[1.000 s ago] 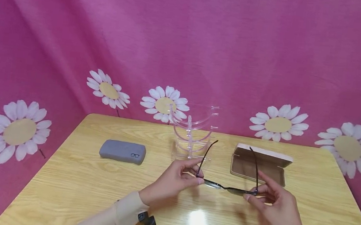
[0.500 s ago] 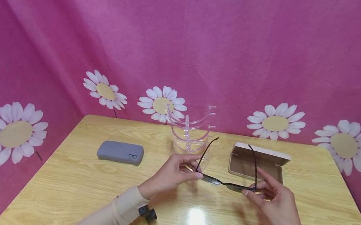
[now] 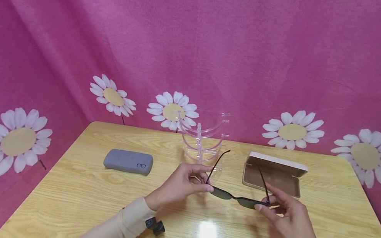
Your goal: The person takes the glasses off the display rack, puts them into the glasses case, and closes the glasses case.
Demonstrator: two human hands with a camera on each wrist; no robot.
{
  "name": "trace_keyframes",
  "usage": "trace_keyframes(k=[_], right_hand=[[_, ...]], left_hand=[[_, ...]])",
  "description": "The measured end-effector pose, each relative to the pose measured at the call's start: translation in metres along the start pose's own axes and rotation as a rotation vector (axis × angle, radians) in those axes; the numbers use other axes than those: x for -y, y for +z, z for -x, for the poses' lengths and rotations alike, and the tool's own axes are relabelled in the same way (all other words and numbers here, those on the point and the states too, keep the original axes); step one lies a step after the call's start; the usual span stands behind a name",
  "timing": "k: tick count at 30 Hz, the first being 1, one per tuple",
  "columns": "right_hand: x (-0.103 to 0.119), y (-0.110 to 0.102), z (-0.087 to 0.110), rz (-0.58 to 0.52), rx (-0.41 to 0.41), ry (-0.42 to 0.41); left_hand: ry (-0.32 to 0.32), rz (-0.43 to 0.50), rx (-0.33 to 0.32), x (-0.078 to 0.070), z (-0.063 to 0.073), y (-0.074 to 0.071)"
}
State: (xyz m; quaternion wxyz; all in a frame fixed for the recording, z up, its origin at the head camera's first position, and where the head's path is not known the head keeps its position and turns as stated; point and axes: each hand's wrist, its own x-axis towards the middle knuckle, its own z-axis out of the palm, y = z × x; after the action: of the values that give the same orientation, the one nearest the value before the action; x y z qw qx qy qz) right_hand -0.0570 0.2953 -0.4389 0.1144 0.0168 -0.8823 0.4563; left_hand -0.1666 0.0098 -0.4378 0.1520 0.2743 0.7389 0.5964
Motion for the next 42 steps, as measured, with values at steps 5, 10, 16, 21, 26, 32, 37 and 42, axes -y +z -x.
trace_keyframes(k=[5, 10, 16, 21, 26, 32, 37, 42], right_hand=[[0.002, 0.004, 0.003, 0.012, 0.022, -0.061], [0.006, 0.007, 0.003, 0.024, 0.005, -0.116], [0.006, 0.006, 0.004, 0.033, -0.013, -0.095], [0.008, 0.004, 0.003, 0.031, -0.028, -0.018], [0.01, 0.002, 0.002, 0.018, -0.02, 0.023], [0.006, 0.003, 0.002, -0.02, -0.034, -0.055], [0.002, 0.007, -0.001, -0.064, -0.095, -0.182], [0.002, 0.011, -0.003, -0.103, -0.095, -0.128]], left_hand=[[-0.012, -0.025, -0.025, 0.001, -0.001, -0.002], [0.017, -0.036, -0.033, 0.003, -0.003, -0.004], [0.036, -0.079, -0.014, 0.002, -0.001, -0.004], [0.037, -0.102, -0.005, 0.001, -0.001, -0.004], [0.046, -0.116, 0.003, 0.002, -0.001, -0.003], [0.116, -0.191, 0.053, 0.001, 0.003, -0.004], [0.198, -0.207, 0.136, -0.001, 0.005, -0.004], [0.212, -0.158, 0.187, 0.0, 0.003, -0.009]])
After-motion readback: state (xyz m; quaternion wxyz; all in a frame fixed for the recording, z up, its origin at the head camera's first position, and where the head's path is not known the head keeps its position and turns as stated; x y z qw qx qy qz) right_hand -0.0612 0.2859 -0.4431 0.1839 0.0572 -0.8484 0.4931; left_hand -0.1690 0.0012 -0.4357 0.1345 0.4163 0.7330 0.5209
